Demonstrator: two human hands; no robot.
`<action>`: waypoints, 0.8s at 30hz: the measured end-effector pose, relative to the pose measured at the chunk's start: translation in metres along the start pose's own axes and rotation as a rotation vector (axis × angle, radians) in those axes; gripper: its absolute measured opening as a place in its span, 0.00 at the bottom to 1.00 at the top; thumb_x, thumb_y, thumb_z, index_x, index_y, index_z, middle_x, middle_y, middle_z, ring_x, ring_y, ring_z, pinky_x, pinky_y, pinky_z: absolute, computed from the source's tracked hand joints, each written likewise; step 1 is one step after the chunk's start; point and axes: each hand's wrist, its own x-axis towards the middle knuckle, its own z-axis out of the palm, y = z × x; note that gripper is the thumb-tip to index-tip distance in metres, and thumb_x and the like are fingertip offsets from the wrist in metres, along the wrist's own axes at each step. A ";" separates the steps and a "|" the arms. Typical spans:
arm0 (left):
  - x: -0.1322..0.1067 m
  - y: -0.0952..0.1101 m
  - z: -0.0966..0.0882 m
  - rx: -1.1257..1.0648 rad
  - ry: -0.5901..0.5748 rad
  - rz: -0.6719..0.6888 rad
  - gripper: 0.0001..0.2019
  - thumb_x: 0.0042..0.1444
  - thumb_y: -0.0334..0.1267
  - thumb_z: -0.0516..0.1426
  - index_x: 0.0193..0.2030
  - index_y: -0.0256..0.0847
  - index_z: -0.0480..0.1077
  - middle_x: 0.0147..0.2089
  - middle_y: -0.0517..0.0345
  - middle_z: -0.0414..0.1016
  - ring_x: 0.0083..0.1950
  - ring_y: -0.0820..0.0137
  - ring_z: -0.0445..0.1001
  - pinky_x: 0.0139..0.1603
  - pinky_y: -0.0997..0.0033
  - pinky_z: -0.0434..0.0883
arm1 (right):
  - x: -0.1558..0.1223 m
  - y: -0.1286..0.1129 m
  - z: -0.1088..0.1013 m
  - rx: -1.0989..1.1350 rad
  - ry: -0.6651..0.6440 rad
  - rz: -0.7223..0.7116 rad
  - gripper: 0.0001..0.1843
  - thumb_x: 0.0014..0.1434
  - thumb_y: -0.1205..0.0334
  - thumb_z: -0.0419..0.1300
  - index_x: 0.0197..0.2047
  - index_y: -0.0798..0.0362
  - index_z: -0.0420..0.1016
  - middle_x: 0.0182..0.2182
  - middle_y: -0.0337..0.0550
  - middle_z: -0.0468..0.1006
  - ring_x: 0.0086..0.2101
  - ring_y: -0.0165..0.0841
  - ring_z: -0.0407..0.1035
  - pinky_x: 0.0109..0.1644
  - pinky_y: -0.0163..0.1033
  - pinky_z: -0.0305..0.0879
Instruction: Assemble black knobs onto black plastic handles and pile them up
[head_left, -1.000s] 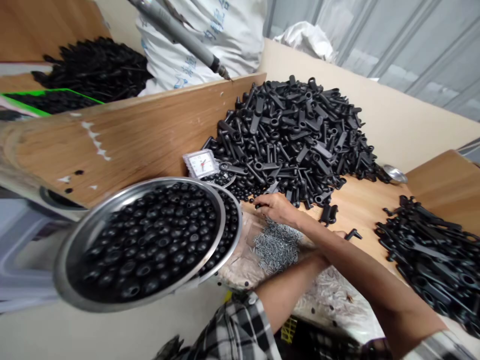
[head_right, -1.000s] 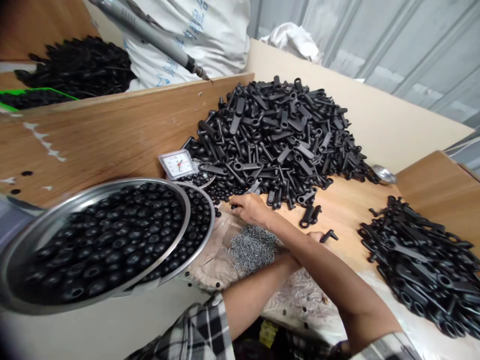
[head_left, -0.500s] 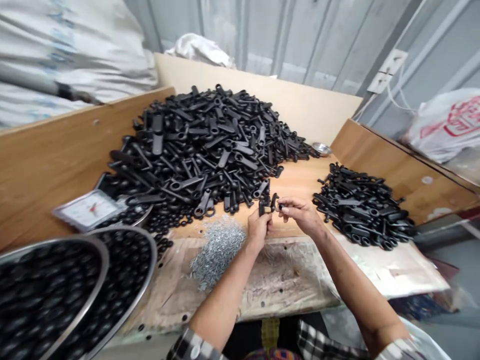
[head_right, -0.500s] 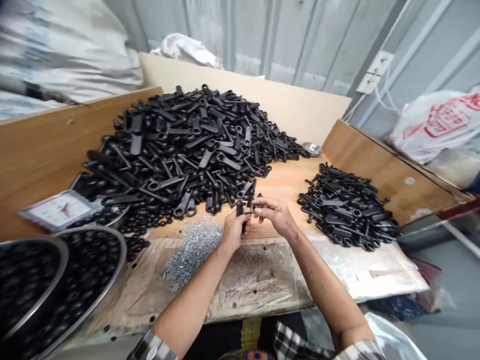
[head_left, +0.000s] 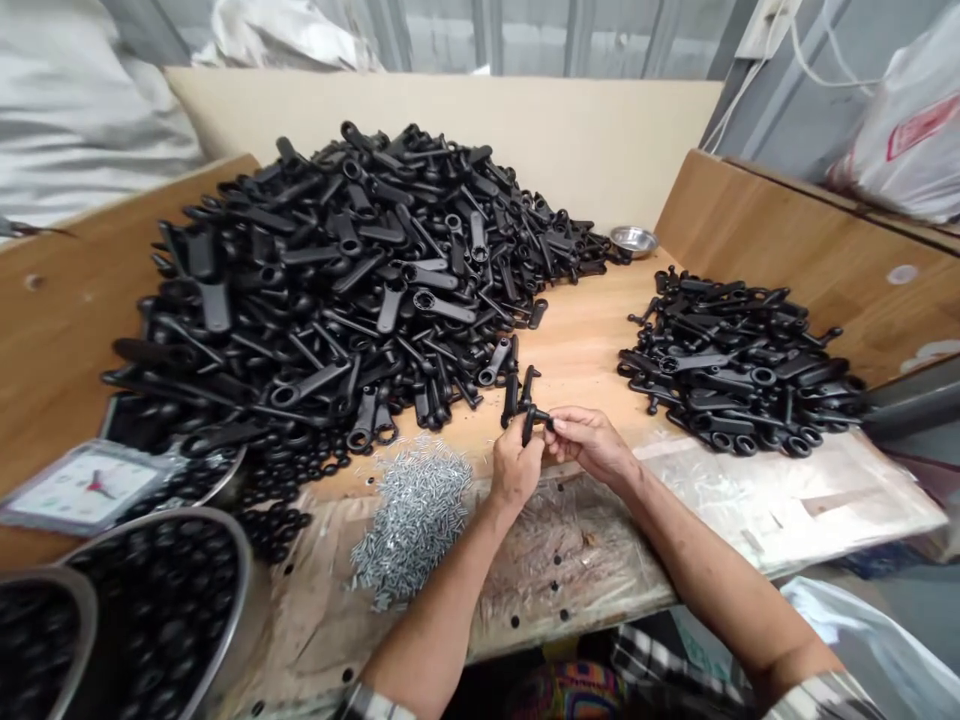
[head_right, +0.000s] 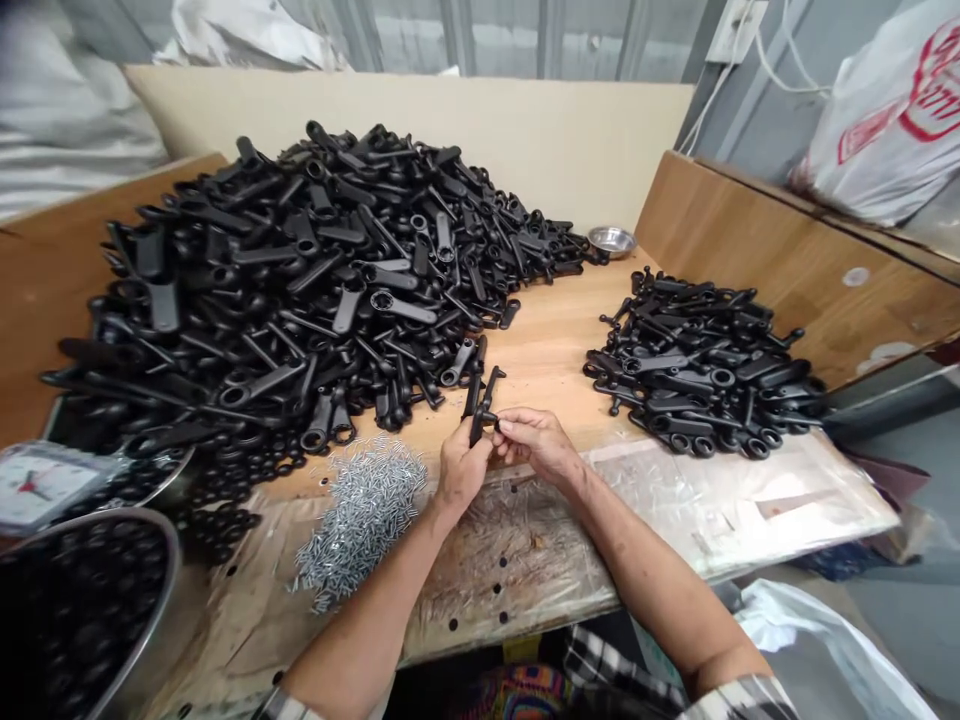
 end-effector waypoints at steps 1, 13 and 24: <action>0.000 0.001 0.000 0.029 0.005 0.001 0.06 0.46 0.31 0.50 0.30 0.39 0.67 0.23 0.63 0.67 0.27 0.75 0.66 0.31 0.78 0.62 | 0.000 0.000 0.000 0.002 0.008 0.001 0.11 0.45 0.61 0.65 0.33 0.58 0.75 0.22 0.41 0.74 0.21 0.25 0.67 0.22 0.28 0.63; -0.003 -0.004 0.001 0.241 -0.003 0.035 0.11 0.50 0.32 0.49 0.39 0.40 0.68 0.33 0.57 0.72 0.35 0.70 0.69 0.37 0.75 0.64 | 0.002 0.000 0.001 -0.018 0.101 -0.018 0.12 0.45 0.59 0.64 0.31 0.59 0.74 0.20 0.39 0.72 0.18 0.24 0.64 0.20 0.28 0.60; -0.006 -0.011 0.006 0.638 0.026 0.084 0.14 0.53 0.34 0.48 0.46 0.38 0.66 0.30 0.51 0.73 0.33 0.64 0.72 0.35 0.72 0.65 | -0.001 0.008 0.000 -0.262 0.247 -0.123 0.11 0.46 0.57 0.62 0.25 0.58 0.73 0.16 0.35 0.67 0.17 0.23 0.59 0.18 0.27 0.55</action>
